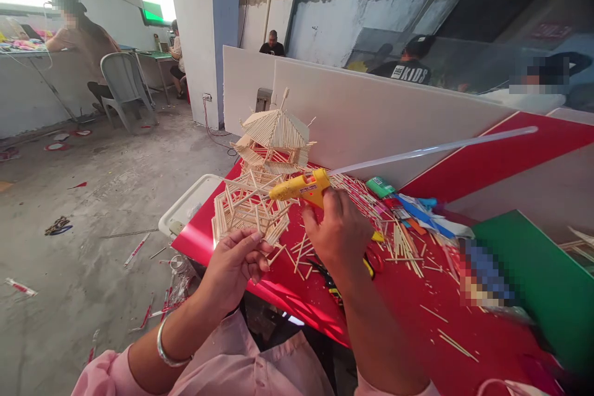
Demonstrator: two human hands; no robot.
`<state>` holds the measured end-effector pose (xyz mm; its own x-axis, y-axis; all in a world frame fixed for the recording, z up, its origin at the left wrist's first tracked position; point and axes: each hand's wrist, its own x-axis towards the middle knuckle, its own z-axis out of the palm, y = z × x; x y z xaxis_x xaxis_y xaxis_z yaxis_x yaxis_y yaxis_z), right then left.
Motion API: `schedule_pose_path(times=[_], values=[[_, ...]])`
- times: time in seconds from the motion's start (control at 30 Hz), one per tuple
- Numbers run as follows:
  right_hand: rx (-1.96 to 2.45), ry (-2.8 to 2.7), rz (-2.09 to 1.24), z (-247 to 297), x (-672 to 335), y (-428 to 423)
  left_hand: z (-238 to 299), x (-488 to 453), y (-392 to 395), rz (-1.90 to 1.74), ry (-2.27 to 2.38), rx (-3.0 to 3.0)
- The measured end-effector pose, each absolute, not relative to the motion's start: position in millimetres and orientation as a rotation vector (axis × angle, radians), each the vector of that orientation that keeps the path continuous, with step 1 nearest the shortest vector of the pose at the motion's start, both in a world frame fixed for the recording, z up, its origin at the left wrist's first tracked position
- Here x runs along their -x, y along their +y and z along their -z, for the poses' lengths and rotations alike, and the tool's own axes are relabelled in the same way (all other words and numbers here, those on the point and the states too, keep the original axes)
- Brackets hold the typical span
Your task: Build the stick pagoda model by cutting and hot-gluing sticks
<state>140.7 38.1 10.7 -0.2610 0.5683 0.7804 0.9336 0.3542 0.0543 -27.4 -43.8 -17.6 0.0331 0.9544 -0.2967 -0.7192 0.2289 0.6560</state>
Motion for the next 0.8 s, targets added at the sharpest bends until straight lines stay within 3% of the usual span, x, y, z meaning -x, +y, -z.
schedule_pose_path(times=[0.8], values=[[1.295, -1.923, 0.795, -7.7, -157.6, 11.7, 20.1, 24.1, -49.2, -1.334, 0.781, -0.372]])
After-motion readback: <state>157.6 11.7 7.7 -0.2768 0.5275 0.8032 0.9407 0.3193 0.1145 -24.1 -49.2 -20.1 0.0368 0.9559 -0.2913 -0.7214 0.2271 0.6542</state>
